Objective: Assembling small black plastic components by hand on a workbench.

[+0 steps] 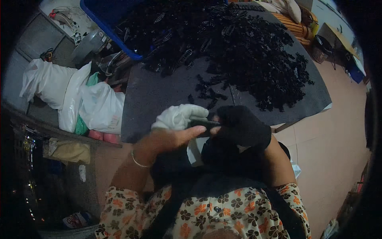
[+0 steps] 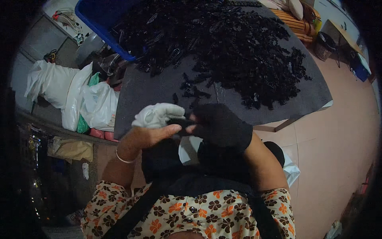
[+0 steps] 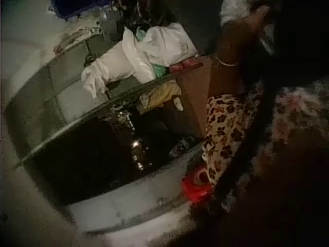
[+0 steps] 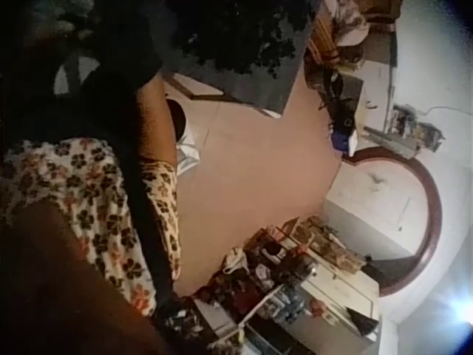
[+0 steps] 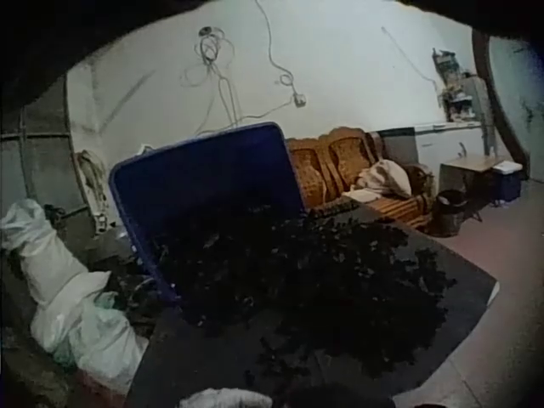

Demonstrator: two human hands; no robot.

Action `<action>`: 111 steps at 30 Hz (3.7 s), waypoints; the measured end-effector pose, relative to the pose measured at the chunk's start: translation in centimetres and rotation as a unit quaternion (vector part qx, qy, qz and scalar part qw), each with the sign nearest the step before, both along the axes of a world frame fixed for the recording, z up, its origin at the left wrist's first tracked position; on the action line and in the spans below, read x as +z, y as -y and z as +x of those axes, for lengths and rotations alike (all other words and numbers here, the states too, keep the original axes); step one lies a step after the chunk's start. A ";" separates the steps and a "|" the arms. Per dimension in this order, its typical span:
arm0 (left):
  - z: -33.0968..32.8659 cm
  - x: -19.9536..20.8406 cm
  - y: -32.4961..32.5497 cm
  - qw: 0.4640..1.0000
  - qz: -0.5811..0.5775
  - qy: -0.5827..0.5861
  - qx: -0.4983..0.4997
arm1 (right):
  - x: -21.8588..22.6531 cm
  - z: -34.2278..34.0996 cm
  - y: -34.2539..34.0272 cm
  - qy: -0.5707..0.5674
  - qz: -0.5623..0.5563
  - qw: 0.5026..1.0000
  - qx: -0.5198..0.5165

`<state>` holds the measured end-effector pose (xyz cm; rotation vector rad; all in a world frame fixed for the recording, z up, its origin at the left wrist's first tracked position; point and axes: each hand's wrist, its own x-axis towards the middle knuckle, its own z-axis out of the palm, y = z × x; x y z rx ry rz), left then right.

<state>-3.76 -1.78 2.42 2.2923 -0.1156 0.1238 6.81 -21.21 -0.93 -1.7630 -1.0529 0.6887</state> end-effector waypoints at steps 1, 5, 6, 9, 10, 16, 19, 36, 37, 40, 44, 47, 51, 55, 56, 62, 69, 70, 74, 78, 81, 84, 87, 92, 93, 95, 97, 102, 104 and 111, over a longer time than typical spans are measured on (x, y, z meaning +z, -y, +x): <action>0.6 0.1 -0.9 1.000 -0.007 -0.016 -0.009 | -0.1 -0.1 0.1 0.001 -0.001 1.000 0.000; 7.0 -1.6 -6.1 0.940 0.301 0.152 0.057 | -1.3 -0.2 -0.7 0.262 0.034 0.962 -0.075; 8.5 -1.6 -7.2 0.908 0.382 0.155 0.072 | -1.2 -0.2 -1.2 0.316 0.018 0.934 -0.165; 14.4 -2.5 -7.8 0.872 0.466 0.048 0.140 | -2.4 1.3 -2.0 0.393 0.068 0.890 -0.223; 15.5 -2.4 -6.9 0.857 0.471 -0.063 0.197 | -2.5 1.5 -1.9 0.393 0.064 0.889 -0.225; 15.1 -2.7 -5.7 0.832 0.521 0.010 0.190 | -2.9 1.6 -2.3 0.479 -0.016 0.858 -0.187; 11.2 -3.1 -7.0 0.890 0.352 0.247 0.151 | -2.4 1.1 -2.4 0.372 0.098 0.892 -0.238; 3.0 -1.5 -1.2 0.854 -0.496 -0.157 -0.005 | -2.5 0.4 -1.1 0.448 0.256 0.843 -0.148; 3.0 -1.4 -1.2 0.854 -0.496 -0.158 -0.006 | -2.4 0.5 -1.0 0.448 0.255 0.843 -0.150; 2.9 -1.1 -0.9 0.833 -0.528 -0.165 -0.021 | -1.9 0.5 -0.9 0.433 0.264 0.851 -0.137; 2.8 -1.6 0.3 0.880 -0.457 -0.115 0.058 | -2.4 0.0 -1.3 0.319 0.248 0.888 -0.220; 2.0 -2.0 1.8 0.920 -0.378 -0.040 0.098 | -2.4 -0.6 -2.1 0.142 0.233 0.916 -0.295; 1.7 -2.8 2.4 0.984 -0.064 0.140 0.088 | -2.0 -0.5 -1.8 -0.201 0.217 0.931 -0.216; 1.4 -3.2 3.2 0.952 0.079 0.291 0.043 | -1.9 -1.8 -2.3 -0.309 0.241 0.900 -0.190; 1.4 -3.1 3.3 0.950 0.093 0.297 0.035 | -2.3 -2.0 -2.4 -0.297 0.258 0.899 -0.190; 0.3 -2.1 2.5 0.957 0.095 0.264 0.070 | -1.8 -2.5 -2.5 -0.171 0.240 0.944 -0.150; -1.0 -2.0 1.3 0.989 -0.052 0.106 0.094 | -2.3 -1.6 -2.9 0.196 0.295 0.910 -0.215; -1.3 -1.9 1.2 0.988 -0.052 0.106 0.096 | -2.2 -1.7 -2.8 0.196 0.296 0.910 -0.213; -2.3 -1.7 0.8 0.991 -0.006 0.131 0.021 | -1.6 -1.7 -1.4 0.023 0.154 0.985 -0.069; -2.4 -1.6 0.5 0.989 0.045 0.140 -0.033 | -1.5 -2.0 -1.5 0.078 0.095 0.992 -0.040; -2.8 -1.4 0.6 0.998 -0.004 0.056 0.003 | -3.0 -2.4 -1.9 0.198 0.186 0.962 -0.033; -3.1 -1.1 1.0 0.996 -0.067 0.009 0.049 | -1.7 -2.2 -1.8 0.122 0.123 0.985 -0.009; -3.0 -2.1 0.8 0.996 -0.023 0.083 0.005 | -2.4 -2.2 -1.9 0.181 0.173 0.968 -0.011; -2.5 -1.2 -0.2 0.997 0.009 0.045 -0.066 | -1.1 -1.3 -1.1 0.145 0.097 0.983 0.054; -2.2 -0.7 -0.4 0.996 0.024 -0.007 -0.084 | -0.8 -1.0 -0.8 0.182 0.031 0.978 0.093; -0.2 -0.5 -2.0 0.988 0.104 0.065 -0.090 | -1.4 -0.6 -0.6 0.225 0.070 0.971 0.042; 3.3 -0.6 -2.9 0.967 0.207 0.146 -0.034 | -2.0 -0.1 -0.6 0.269 0.104 0.957 -0.015; 14.9 -2.9 -5.6 0.920 0.371 0.121 0.046 | -2.7 0.7 -3.6 0.474 -0.033 0.867 -0.153; 17.6 -3.8 -6.9 0.921 0.380 0.065 0.059 | -2.3 0.6 -3.2 0.463 0.009 0.875 -0.138; 15.6 -3.3 -6.3 0.972 0.179 -0.012 0.150 | -3.2 1.3 -1.9 0.405 0.107 0.897 -0.139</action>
